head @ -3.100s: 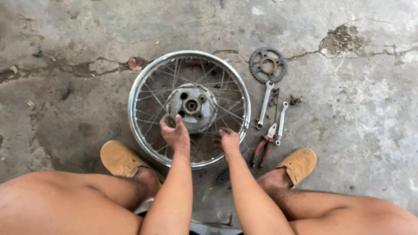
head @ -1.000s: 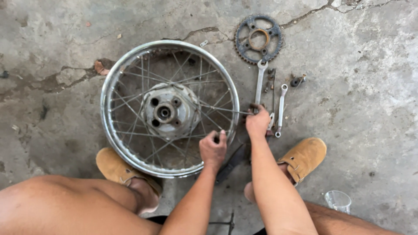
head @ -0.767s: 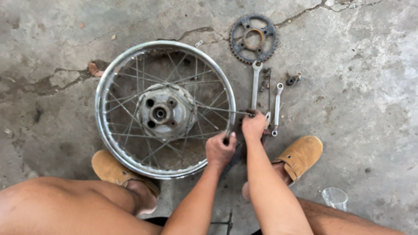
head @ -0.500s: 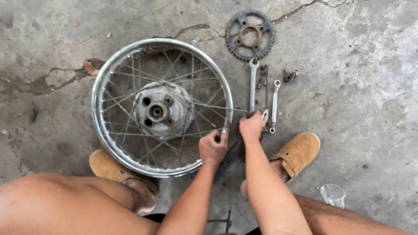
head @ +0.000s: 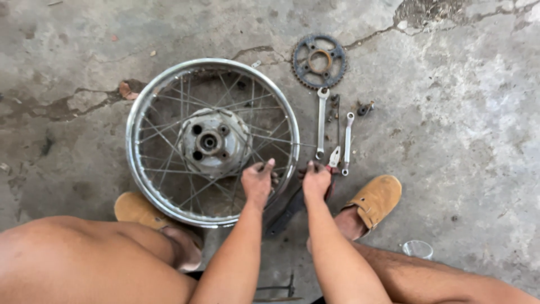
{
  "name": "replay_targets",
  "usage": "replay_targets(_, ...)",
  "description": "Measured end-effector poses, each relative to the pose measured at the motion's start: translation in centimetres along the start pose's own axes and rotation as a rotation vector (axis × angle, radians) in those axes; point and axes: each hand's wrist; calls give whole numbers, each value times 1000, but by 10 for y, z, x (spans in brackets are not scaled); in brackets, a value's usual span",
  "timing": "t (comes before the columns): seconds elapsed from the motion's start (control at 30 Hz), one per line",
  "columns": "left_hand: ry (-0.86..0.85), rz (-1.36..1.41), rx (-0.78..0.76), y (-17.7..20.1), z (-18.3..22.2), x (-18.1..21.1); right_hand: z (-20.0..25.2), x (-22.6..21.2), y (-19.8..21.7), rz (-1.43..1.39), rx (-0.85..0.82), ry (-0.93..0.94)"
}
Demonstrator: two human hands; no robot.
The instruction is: Checking and adjusting the tension of spokes on a motorcycle wheel rim
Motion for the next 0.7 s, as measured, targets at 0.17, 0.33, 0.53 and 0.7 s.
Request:
replay_targets(0.17,-12,89,-88,17,8,-18,-11,43,-20,-194,-1,-60)
replay_targets(0.33,-12,84,-126,38,11,-43,4,33,-26,-303,17,-96)
replay_targets(0.53,-4,-72,-91,50,25,-55,-5,34,-27,-391,54,-62)
replay_targets(0.7,-92,-40,-255,44,29,-32,-28,47,-45,-318,-43,8)
Point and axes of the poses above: each hand's wrist, its own z-axis away from the middle knuckle, its own y-axis out of the back of the hand, x = y × z, and after that the axes turned 12 degrees about -x, right-handed
